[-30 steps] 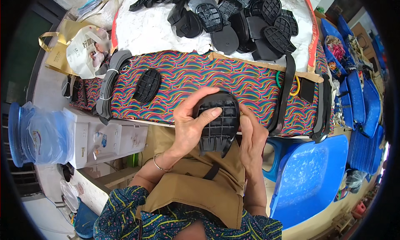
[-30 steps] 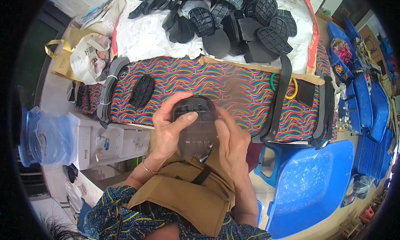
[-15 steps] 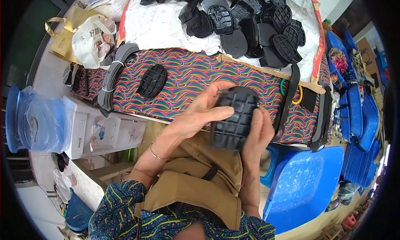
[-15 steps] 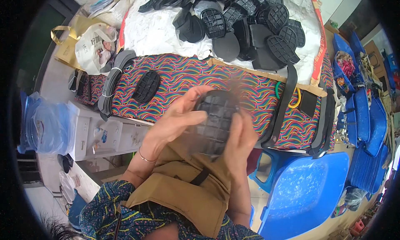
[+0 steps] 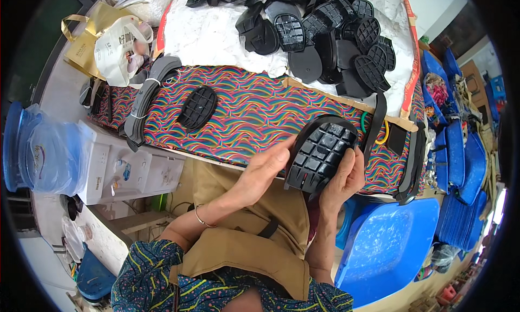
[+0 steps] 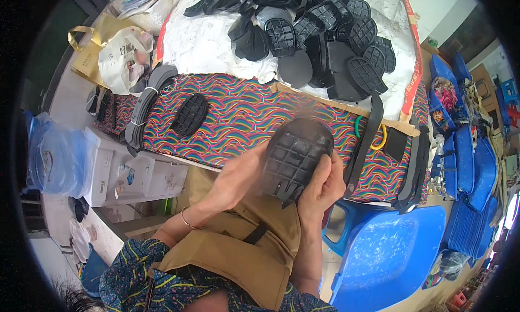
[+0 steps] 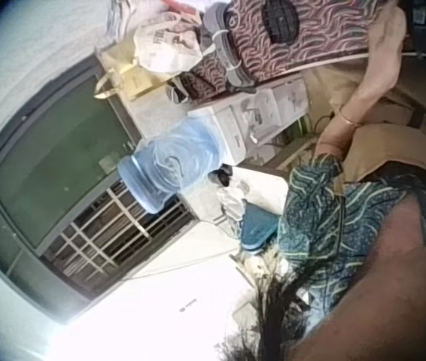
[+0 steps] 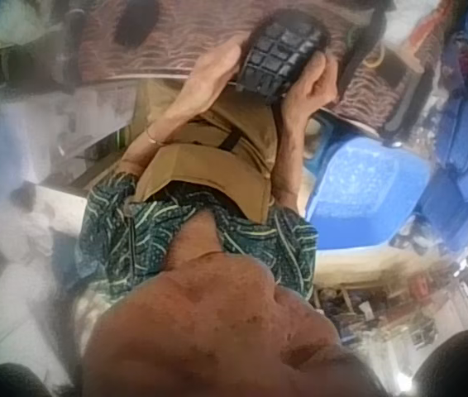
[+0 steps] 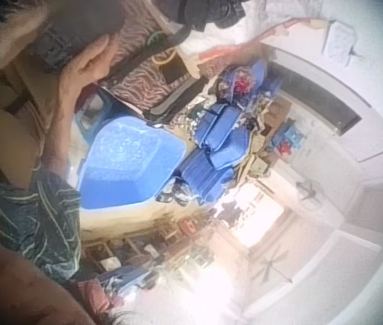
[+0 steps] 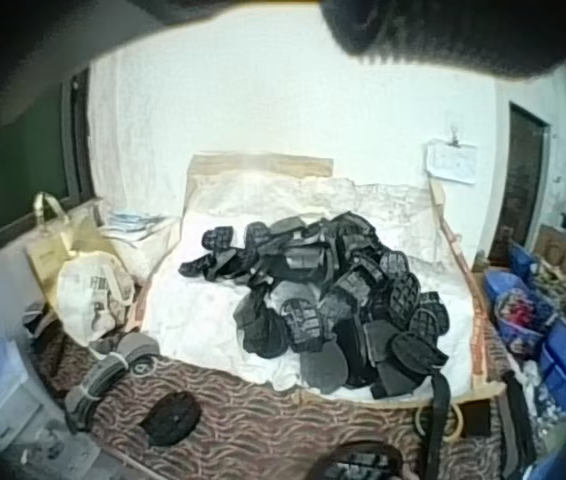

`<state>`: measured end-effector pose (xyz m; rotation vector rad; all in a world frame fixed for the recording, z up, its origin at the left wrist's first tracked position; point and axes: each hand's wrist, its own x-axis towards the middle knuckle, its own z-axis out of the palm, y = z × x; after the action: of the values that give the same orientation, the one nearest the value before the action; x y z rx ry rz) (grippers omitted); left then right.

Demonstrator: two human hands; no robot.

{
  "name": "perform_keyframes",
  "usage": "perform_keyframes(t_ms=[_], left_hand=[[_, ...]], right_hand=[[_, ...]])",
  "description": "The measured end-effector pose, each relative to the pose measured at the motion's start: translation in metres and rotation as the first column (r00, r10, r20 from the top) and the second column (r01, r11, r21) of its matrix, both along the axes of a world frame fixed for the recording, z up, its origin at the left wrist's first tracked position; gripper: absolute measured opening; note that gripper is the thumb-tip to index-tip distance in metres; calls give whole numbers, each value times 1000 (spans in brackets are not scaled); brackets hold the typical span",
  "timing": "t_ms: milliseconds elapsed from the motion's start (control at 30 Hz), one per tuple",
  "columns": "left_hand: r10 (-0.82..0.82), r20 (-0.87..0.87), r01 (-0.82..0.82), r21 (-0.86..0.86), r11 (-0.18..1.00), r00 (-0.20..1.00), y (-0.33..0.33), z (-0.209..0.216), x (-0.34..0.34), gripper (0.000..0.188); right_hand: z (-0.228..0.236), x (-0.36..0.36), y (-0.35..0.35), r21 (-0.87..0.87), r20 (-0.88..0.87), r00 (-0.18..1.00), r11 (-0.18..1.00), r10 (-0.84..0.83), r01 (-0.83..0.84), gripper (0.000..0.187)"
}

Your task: The person carries a sack of black sandal soles to a workbench and begins assembling sandals by hand. They pick up individual soles and straps, align the strap over the sole, and press the components together to form a finished sandal. The person handles the parts one at a time, inspecting the alignment before setting the assembled unit aside.

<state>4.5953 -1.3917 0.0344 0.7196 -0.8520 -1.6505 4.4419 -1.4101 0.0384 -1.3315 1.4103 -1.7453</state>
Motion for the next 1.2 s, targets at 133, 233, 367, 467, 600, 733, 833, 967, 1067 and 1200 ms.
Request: perform_keyframes(t_ms=[133,233,367,467,600,733,833,967,1067,1200], left_hand=[[-114,202,100,79,992,973,12,12,9,47],[17,238,-3,-59,998,971,13,28,-4,39],[-12,351,6,16,1000,936,13,17,3,34],[2,399,-32,70,997,917,13,15,0,33],[255,538,-91,-311,946,804,-3,3,0,32],[287,514,-118,-336,934,808,-17,7,-1,34],[154,720,-35,-178,983,677,-16,19,3,36],[205,690,-24,-263,965,694,-13,22,4,37],[275,540,-77,-360,930,795,-23,19,6,36],[319,643,-61,-390,919,696,-26,23,9,30]], right_hand=[[-3,3,1,-30,-11,999,999,-30,30,27],[-1,5,1,-37,-62,997,999,-41,39,27],[-8,7,4,-37,-26,999,999,-37,36,27],[-7,9,6,-25,-52,997,998,-55,53,28],[-12,4,5,-49,-137,988,996,-77,71,27],[-13,5,12,-5,-173,985,1000,-17,16,28],[-18,8,12,9,-95,995,1000,18,-18,28],[-24,7,10,4,-29,999,999,39,-39,29],[-16,3,12,40,-90,992,996,83,-80,30],[-24,4,15,17,-226,967,993,116,-115,32]])
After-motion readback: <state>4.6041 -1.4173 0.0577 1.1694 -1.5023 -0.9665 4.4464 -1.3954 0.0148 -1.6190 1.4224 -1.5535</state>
